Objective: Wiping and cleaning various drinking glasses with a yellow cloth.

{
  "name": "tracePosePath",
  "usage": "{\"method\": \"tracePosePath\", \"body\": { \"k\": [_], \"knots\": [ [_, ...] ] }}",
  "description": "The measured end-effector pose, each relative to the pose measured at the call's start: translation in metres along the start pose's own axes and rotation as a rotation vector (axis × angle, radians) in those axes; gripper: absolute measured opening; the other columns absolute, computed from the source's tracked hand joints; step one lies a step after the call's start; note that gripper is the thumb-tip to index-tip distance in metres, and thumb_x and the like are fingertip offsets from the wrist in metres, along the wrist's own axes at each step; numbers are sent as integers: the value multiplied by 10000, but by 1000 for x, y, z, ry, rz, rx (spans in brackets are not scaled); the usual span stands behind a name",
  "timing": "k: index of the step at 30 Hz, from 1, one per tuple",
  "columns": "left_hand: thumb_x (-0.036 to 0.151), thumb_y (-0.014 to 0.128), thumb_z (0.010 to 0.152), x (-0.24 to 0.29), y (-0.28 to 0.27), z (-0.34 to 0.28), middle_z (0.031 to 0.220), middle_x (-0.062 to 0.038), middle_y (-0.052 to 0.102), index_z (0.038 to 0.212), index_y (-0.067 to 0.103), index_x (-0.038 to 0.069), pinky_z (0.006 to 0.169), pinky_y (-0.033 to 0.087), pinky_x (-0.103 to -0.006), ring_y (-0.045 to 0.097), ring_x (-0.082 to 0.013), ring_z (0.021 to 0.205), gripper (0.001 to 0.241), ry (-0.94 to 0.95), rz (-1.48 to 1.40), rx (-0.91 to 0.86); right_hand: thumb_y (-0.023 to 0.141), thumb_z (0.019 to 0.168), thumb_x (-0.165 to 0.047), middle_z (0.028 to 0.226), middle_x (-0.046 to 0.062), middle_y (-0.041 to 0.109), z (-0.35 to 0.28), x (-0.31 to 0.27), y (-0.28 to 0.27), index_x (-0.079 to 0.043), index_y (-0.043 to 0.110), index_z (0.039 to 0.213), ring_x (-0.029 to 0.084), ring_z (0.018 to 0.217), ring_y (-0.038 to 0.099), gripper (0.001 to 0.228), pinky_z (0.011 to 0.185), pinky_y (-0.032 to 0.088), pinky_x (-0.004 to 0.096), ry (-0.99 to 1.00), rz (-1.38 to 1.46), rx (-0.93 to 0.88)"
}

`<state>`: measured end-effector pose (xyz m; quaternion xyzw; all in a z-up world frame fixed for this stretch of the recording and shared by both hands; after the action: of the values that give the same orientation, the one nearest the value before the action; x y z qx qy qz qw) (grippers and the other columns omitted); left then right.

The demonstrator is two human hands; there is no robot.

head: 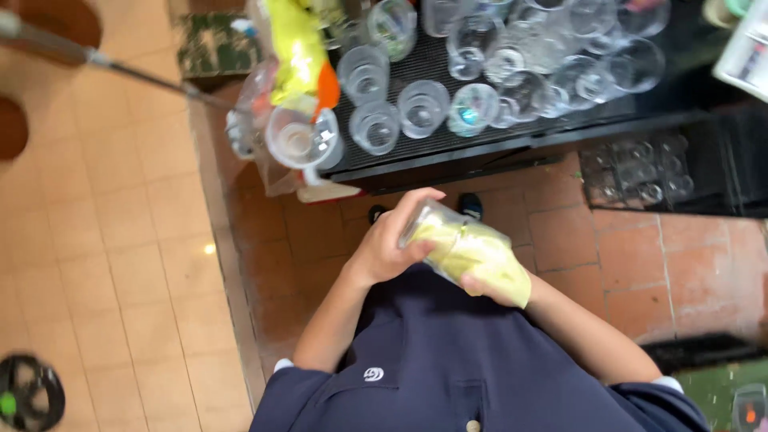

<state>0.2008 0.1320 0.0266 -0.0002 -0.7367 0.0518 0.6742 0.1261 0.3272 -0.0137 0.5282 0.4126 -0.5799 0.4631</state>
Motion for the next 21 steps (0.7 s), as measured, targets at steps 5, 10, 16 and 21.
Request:
{"method": "tracePosePath", "body": {
  "k": [5, 10, 16, 21],
  "knots": [
    [568, 820, 848, 2, 1, -2, 1430, -151, 546, 1505, 456, 65, 1156, 439, -394, 569, -293, 1327, 904, 271, 92, -77, 718, 923, -278, 1402, 171, 638, -18, 40, -2, 15, 528, 1453, 342, 1295, 579, 634, 1114, 449, 466, 276, 1093, 337],
    [655, 762, 863, 2, -1, 5, 1490, -146, 528, 1521, 391, 26, 1151, 422, -386, 542, -262, 1341, 983, 118, -177, -182, 673, 1006, -262, 1410, 147, 657, 20, -75, -13, -26, 615, 1396, 340, 1340, 610, 459, 1152, 474, 425, -86, -99, 192],
    [763, 561, 891, -23, -7, 11, 1328, -140, 648, 1482, 486, -17, 1080, 441, -325, 613, -211, 1231, 982, -92, -195, -214, 723, 1003, -251, 1264, 137, 679, 19, -76, -4, -55, 616, 1321, 357, 1189, 636, 389, 1060, 514, 426, -259, -319, 183],
    [694, 693, 847, -32, -2, 9, 1295, -139, 622, 1425, 484, -38, 1046, 448, -334, 602, -208, 1194, 956, -146, -208, -172, 661, 1049, -290, 1261, 115, 687, 13, -39, -1, -60, 616, 1323, 309, 1168, 657, 361, 1055, 532, 410, -194, -163, 184]
  ]
}}
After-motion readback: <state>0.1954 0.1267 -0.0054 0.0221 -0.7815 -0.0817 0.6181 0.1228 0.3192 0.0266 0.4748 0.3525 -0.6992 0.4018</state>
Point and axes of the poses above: each hand's wrist, its own z-axis towards the middle knuckle, its own y-axis out of the palm, x = y × z, the point moved 4 cm from there along z, towards the middle knuckle
